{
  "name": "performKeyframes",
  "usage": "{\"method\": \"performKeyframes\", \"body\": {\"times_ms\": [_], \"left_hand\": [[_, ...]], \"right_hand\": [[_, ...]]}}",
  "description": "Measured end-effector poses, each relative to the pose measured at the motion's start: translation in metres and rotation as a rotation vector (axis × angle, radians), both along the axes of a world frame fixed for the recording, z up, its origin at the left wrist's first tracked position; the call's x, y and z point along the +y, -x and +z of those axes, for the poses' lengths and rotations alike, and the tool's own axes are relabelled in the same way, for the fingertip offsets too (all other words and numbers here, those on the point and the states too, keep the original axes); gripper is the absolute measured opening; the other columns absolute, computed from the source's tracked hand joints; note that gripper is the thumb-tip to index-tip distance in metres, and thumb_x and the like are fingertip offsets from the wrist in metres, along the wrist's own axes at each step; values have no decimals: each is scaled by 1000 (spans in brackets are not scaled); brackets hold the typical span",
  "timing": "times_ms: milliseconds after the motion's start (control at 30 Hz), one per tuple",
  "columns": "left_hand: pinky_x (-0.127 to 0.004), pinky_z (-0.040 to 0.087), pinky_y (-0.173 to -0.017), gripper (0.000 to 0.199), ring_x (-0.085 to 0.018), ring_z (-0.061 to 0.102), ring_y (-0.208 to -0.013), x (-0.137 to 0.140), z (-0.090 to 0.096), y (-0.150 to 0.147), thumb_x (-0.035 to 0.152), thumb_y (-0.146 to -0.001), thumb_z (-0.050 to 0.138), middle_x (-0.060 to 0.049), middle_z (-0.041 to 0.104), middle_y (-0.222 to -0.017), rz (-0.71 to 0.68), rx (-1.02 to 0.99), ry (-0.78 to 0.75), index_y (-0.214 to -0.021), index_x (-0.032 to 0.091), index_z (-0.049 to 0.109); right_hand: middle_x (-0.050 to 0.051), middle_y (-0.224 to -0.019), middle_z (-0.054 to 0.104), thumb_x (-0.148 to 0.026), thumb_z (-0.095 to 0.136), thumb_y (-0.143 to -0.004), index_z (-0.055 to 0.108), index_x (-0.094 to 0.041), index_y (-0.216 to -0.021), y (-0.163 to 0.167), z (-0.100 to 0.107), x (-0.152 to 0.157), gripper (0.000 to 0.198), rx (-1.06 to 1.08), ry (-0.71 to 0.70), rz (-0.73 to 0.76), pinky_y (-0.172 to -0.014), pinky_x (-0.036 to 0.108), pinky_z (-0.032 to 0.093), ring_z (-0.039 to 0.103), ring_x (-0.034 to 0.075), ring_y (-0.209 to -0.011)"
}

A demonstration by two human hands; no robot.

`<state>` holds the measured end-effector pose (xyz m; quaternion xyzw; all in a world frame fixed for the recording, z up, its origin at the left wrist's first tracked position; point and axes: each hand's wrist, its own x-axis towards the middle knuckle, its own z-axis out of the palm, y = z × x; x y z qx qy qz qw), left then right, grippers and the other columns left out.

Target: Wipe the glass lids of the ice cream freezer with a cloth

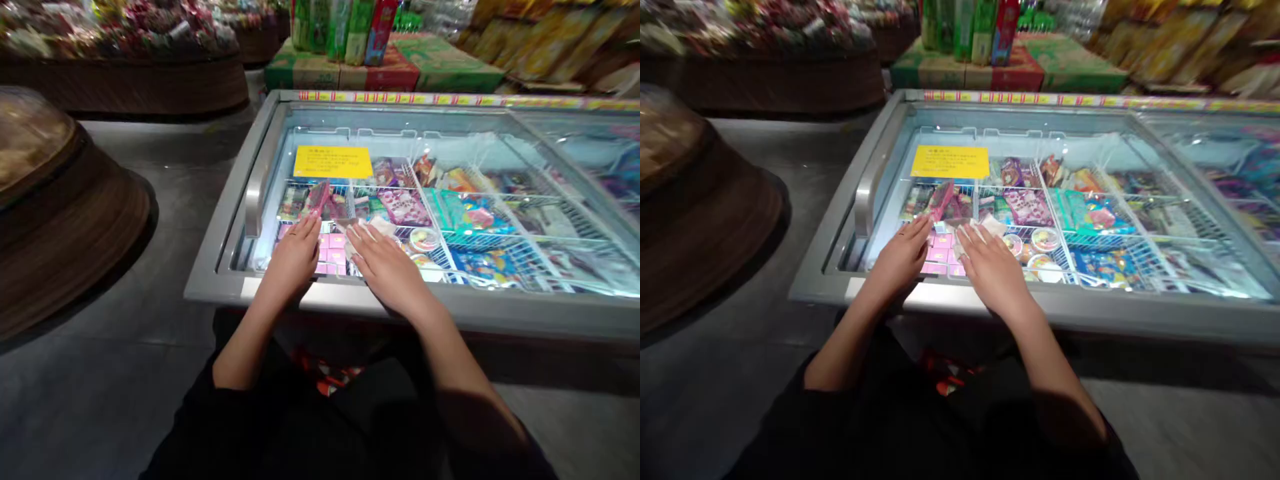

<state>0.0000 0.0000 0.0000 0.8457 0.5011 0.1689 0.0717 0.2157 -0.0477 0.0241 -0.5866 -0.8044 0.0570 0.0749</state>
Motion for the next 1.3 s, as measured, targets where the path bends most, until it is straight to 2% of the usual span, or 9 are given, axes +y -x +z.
{"method": "performKeyframes", "body": {"times_ms": [100, 200, 400, 533, 633, 867, 1067, 1200, 1300], "left_hand": [[-48, 34, -134, 54, -29, 42, -159, -1, 2, 0, 10, -105, 41, -19, 49, -167, -2, -12, -17, -157, 5, 52], [-46, 36, -133, 51, -28, 45, -158, -4, 2, 2, 9, -104, 42, -18, 54, -164, -6, -28, -41, -153, 9, 57], [-46, 39, -131, 58, -27, 45, -158, -11, 2, 5, 9, -102, 43, -15, 50, -167, 20, -22, -39, -160, 11, 50], [-46, 38, -132, 57, -27, 44, -158, -14, 6, 3, 11, -104, 43, -15, 48, -168, 32, -2, -40, -161, 10, 50], [-49, 37, -132, 58, -28, 45, -158, -14, 6, 3, 10, -104, 43, -15, 48, -169, 33, 4, -45, -161, 10, 49], [-48, 35, -133, 62, -27, 42, -159, -15, 7, 3, 7, -100, 45, -15, 47, -169, 27, 8, -45, -162, 10, 48], [-49, 36, -132, 59, -27, 44, -158, -15, 9, 4, 11, -102, 45, -13, 48, -168, 23, -21, -42, -161, 14, 50], [-48, 37, -133, 56, -27, 46, -157, -14, 8, 3, 14, -104, 45, -10, 49, -168, 36, -43, -32, -160, 17, 53], [-49, 36, -133, 56, -28, 45, -158, -14, 8, 1, 15, -104, 45, -9, 50, -168, 51, -56, -34, -160, 19, 54]], "right_hand": [[8, -174, 39, -28, 37, -112, 43, -18, -168, 29, -3, 9, 57, 15, -43, -41, -132, 57, 31, 31, 33, -163], [7, -171, 45, -26, 39, -111, 49, -20, -165, 48, -5, 5, 55, 45, -73, 9, -131, 55, 33, 36, 32, -162], [1, -163, 57, -24, 39, -111, 57, -29, -159, 24, -9, -35, 52, 138, -107, 88, -127, 52, 43, 46, 27, -157], [6, -162, 57, -25, 41, -111, 55, -25, -161, 2, -20, -46, 52, 123, -223, -97, -126, 56, 42, 46, 31, -156], [11, -165, 54, -25, 44, -110, 52, -21, -163, 14, -29, -42, 54, 108, -300, -216, -126, 61, 41, 43, 36, -157], [7, -162, 58, -20, 50, -108, 61, -21, -155, 58, -29, -44, 49, 100, -301, -18, -126, 52, 44, 50, 32, -153], [6, -156, 65, -16, 47, -108, 66, -16, -149, 28, -28, -63, 45, 118, -354, 54, -124, 43, 47, 56, 28, -148], [8, -156, 64, -16, 50, -106, 63, -21, -153, 6, -31, -63, 49, 121, -364, -90, -124, 50, 47, 54, 29, -150], [10, -161, 59, -17, 53, -104, 57, -22, -159, 9, -32, -56, 55, 108, -357, -167, -125, 56, 44, 49, 33, -153]]}}
